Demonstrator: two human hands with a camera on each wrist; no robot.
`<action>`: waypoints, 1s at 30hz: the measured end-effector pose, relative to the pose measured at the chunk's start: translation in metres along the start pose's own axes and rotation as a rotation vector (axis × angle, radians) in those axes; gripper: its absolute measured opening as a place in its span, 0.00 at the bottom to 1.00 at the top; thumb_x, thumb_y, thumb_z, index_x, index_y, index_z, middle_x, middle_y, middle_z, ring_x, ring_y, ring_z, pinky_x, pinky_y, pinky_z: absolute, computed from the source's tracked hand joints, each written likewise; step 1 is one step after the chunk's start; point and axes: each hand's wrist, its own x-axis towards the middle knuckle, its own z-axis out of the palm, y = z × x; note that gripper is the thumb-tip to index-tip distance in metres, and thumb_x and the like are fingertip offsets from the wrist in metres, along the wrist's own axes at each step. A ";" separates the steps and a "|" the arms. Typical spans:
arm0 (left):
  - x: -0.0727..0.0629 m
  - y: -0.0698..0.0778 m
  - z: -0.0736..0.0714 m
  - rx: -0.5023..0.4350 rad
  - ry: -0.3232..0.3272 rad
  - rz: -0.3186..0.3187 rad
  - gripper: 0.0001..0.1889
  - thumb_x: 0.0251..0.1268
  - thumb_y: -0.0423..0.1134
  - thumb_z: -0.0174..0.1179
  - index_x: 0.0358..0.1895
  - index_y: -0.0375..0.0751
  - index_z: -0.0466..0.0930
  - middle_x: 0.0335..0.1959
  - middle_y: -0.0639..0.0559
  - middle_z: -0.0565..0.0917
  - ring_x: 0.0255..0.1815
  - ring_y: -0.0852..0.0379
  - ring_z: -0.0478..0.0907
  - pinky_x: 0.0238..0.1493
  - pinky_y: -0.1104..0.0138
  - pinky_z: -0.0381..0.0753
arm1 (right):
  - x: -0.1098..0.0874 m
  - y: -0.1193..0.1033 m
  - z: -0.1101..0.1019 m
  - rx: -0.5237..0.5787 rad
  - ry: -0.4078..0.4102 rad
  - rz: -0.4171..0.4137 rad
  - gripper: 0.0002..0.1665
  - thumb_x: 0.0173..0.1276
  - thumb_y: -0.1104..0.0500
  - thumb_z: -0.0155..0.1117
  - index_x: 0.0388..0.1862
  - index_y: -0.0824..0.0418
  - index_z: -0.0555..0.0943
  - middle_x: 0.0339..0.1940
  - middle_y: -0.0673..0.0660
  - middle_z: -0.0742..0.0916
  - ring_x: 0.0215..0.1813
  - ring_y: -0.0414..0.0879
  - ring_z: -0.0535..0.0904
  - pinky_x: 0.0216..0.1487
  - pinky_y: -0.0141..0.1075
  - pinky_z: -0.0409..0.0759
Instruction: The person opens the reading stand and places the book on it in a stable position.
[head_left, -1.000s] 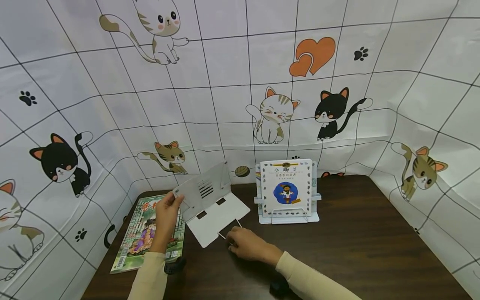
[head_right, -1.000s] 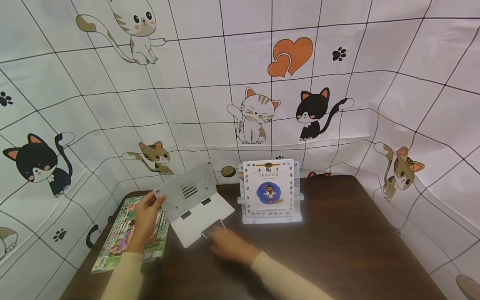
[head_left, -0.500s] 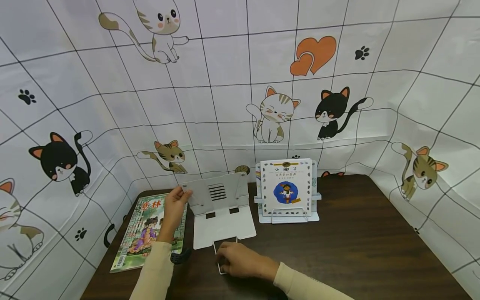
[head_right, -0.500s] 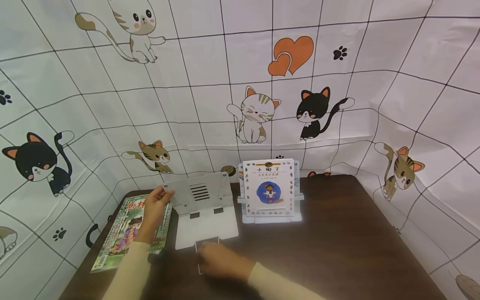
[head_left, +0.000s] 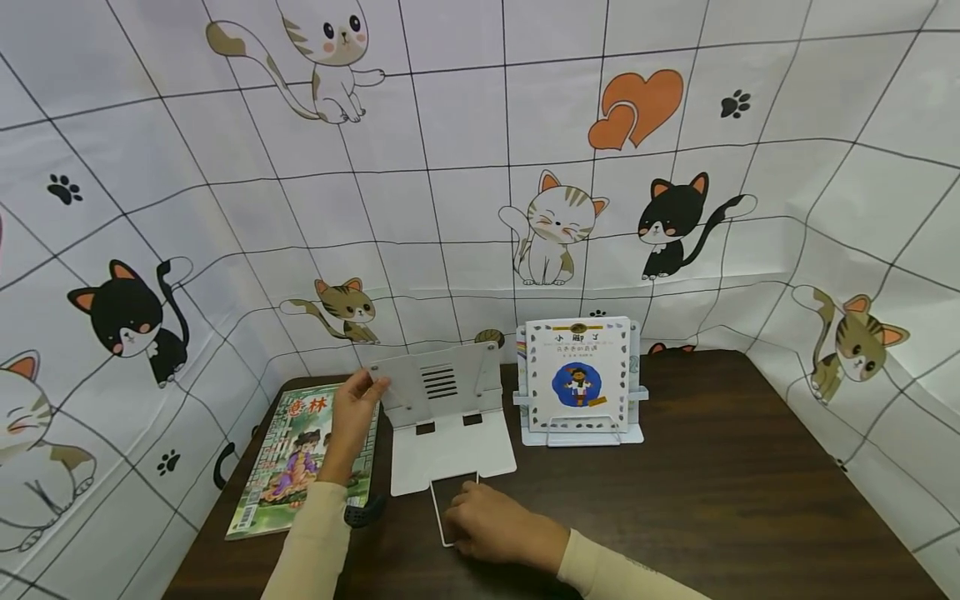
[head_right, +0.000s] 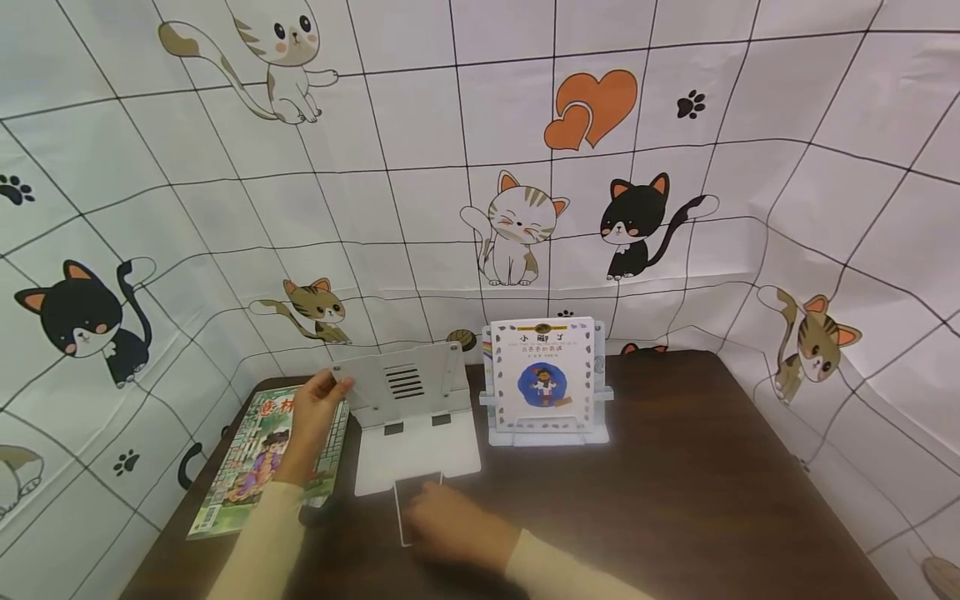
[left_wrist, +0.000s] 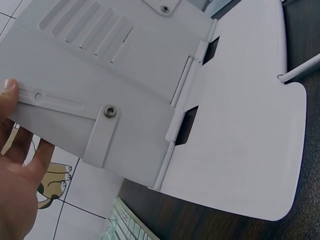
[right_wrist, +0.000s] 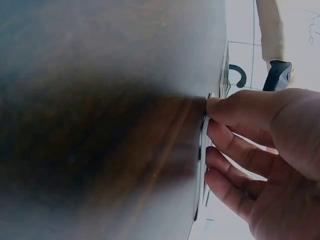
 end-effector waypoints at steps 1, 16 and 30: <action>0.000 0.000 0.000 0.010 0.010 -0.007 0.16 0.77 0.41 0.68 0.41 0.28 0.78 0.38 0.54 0.78 0.42 0.61 0.74 0.45 0.71 0.75 | 0.000 0.000 0.001 -0.018 0.010 0.002 0.10 0.59 0.54 0.82 0.28 0.48 0.85 0.27 0.40 0.84 0.31 0.33 0.73 0.37 0.26 0.66; 0.001 -0.005 -0.005 -0.005 0.051 -0.034 0.17 0.70 0.42 0.74 0.49 0.31 0.85 0.35 0.69 0.84 0.44 0.66 0.81 0.47 0.75 0.81 | 0.005 0.000 -0.010 0.048 -0.033 0.064 0.15 0.57 0.54 0.77 0.26 0.46 0.76 0.22 0.37 0.77 0.25 0.29 0.67 0.24 0.22 0.63; -0.002 0.004 -0.005 -0.015 0.039 -0.080 0.13 0.72 0.35 0.71 0.49 0.26 0.85 0.32 0.69 0.85 0.41 0.68 0.81 0.48 0.76 0.79 | 0.010 0.029 -0.033 0.469 0.063 0.167 0.06 0.77 0.59 0.68 0.40 0.49 0.79 0.35 0.40 0.84 0.37 0.27 0.75 0.43 0.20 0.75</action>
